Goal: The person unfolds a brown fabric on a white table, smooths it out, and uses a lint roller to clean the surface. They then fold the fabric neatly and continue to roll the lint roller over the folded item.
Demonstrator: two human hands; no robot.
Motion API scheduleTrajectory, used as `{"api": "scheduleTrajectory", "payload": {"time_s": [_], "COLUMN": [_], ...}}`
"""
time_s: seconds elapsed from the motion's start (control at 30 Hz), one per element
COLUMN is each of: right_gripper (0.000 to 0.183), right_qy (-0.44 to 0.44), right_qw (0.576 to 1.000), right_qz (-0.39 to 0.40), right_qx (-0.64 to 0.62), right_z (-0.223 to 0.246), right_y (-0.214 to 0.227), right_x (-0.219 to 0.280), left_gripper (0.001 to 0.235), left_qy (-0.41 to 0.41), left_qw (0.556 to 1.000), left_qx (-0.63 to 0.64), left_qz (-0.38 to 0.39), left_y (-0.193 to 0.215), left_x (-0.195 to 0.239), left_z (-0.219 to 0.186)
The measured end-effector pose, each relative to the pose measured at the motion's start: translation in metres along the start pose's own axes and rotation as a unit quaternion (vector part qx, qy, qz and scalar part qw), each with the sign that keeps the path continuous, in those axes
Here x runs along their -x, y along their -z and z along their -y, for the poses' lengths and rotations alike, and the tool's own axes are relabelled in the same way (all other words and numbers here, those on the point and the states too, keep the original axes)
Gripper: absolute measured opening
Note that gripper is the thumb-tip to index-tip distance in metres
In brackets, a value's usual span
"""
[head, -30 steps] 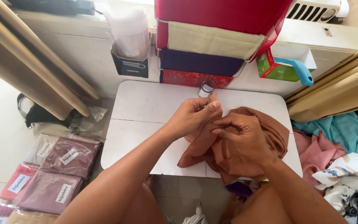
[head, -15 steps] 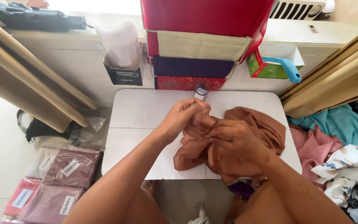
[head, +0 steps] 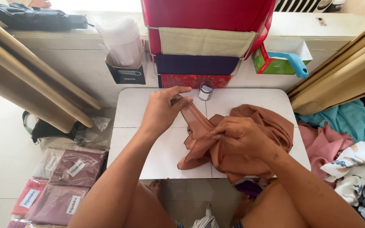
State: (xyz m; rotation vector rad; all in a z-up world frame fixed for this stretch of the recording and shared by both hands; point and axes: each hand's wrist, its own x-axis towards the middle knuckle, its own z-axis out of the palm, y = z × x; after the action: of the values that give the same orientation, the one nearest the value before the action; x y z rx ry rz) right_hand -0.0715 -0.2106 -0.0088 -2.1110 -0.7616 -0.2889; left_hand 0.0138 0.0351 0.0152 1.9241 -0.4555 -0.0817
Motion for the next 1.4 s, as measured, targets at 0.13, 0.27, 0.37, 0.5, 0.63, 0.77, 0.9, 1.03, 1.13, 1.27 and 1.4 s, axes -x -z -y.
{"api": "scheduleTrajectory", "payload": {"time_s": [0.13, 0.27, 0.37, 0.5, 0.63, 0.77, 0.9, 1.03, 1.13, 1.27, 1.4], "right_gripper": [0.004, 0.011, 0.012, 0.008, 0.006, 0.007, 0.008, 0.009, 0.015, 0.031, 0.010], "right_qy": [0.007, 0.036, 0.008, -0.077, -0.161, -0.172, -0.152, -0.152, -0.172, -0.215, -0.232], "right_qw": [0.997, 0.993, 0.991, 0.974, 0.955, 0.948, 0.958, 0.970, 0.969, 0.966, 0.965], "right_qz": [-0.066, -0.108, -0.119, -0.154, -0.193, -0.203, -0.186, -0.154, -0.134, -0.101, -0.116], "right_qx": [0.027, 0.016, -0.060, -0.150, -0.159, -0.174, -0.159, -0.108, -0.113, -0.105, -0.030], "right_z": [0.004, 0.006, 0.013, 0.009, 0.007, -0.013, -0.014, -0.007, -0.011, -0.001, -0.006], "right_y": [0.005, 0.001, 0.001, 0.004, 0.002, 0.001, 0.000, 0.002, 0.000, 0.007, 0.007], "right_x": [-0.002, -0.003, -0.002, -0.001, -0.004, 0.004, 0.006, 0.002, 0.003, -0.003, -0.007], "left_gripper": [0.026, 0.023, 0.034, 0.042, 0.046, 0.048, 0.052, 0.058, 0.062, 0.065, 0.063], "left_qy": [-0.009, -0.003, -0.024, 0.020, 0.076, 0.096, 0.086, 0.046, 0.032, 0.011, -0.006], "left_qw": [0.999, 0.997, 0.994, 0.985, 0.962, 0.943, 0.961, 0.983, 0.986, 0.986, 0.986], "left_qx": [-0.014, 0.052, 0.108, 0.162, 0.239, 0.293, 0.233, 0.103, 0.052, 0.004, -0.044], "left_qz": [-0.037, -0.051, -0.019, 0.051, 0.108, 0.127, 0.120, 0.148, 0.154, 0.165, 0.159], "left_y": [-0.005, -0.018, -0.031, -0.045, -0.057, -0.062, -0.060, -0.052, -0.051, -0.044, -0.051], "left_x": [-0.001, 0.000, 0.001, 0.004, 0.006, 0.006, 0.004, 0.009, 0.011, 0.018, 0.011], "left_z": [-0.003, 0.001, 0.006, -0.006, -0.005, -0.006, -0.008, -0.025, -0.030, -0.041, -0.037]}}
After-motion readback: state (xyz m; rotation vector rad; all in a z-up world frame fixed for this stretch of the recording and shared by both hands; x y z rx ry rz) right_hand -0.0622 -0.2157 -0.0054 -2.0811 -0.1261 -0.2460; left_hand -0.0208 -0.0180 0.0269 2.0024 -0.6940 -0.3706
